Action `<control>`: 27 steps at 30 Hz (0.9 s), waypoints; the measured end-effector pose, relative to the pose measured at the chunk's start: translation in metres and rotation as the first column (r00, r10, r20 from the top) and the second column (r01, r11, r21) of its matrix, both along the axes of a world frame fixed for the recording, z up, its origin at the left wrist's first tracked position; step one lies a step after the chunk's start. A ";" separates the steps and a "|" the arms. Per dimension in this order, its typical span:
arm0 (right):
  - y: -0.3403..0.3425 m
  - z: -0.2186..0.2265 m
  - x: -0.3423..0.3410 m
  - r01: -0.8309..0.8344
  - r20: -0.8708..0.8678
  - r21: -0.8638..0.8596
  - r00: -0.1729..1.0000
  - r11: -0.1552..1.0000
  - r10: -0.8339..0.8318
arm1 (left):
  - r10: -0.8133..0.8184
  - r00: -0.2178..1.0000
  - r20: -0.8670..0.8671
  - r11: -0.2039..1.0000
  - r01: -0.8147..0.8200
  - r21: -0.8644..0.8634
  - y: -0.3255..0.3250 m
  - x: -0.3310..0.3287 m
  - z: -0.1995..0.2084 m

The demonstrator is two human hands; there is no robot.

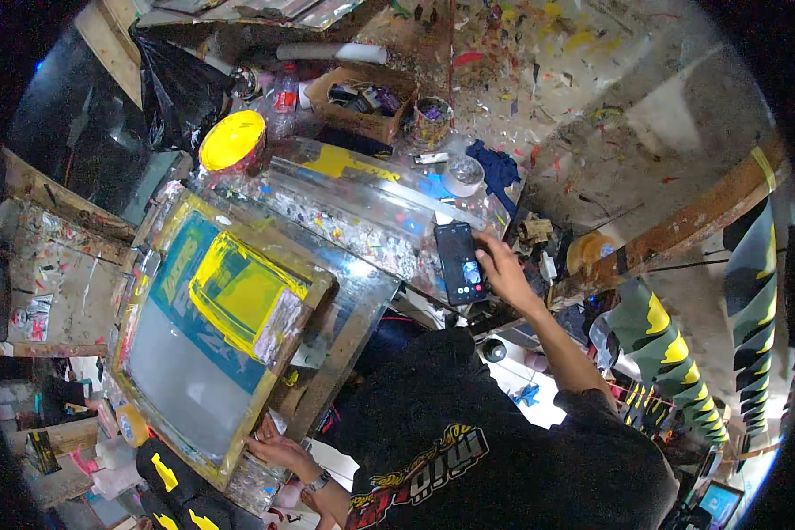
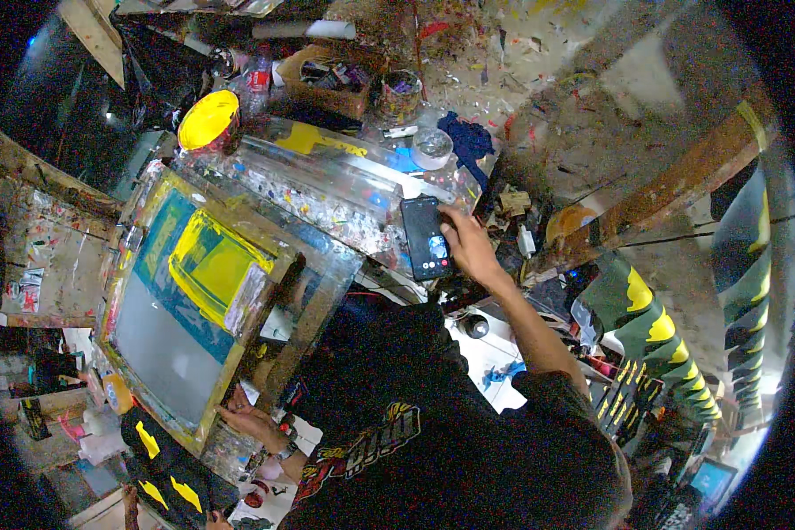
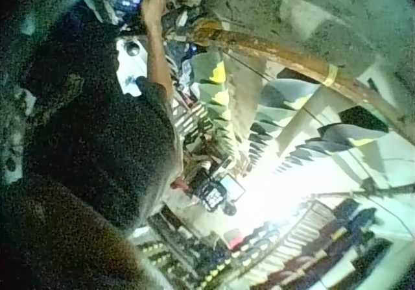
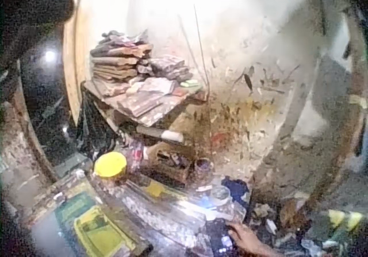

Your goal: The person performs screen printing on black apparel pieces using yellow ink, applying the ink with a squeegee through a mesh screen and setting the printed items aside on a table.

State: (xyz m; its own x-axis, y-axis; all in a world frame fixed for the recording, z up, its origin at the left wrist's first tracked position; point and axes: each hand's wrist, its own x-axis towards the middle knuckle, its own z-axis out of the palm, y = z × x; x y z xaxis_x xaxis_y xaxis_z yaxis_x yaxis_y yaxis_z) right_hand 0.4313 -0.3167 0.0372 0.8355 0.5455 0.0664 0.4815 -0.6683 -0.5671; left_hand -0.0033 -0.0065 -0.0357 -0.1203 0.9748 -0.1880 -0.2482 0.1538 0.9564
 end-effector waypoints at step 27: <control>0.257 0.036 -0.140 -0.796 0.540 -0.048 0.487 0.604 0.686 | -0.028 0.998 -0.064 0.988 0.037 0.152 -0.007 0.003 0.019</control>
State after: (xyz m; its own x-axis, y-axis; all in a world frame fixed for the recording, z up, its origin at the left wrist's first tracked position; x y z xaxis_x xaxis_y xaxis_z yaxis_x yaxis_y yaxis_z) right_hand 0.2918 -0.0595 0.0734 -0.0507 0.8755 0.4806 0.9703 0.1572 -0.1840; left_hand 0.0001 -0.0131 -0.0162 -0.0947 0.9951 -0.0295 -0.1850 0.0115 0.9827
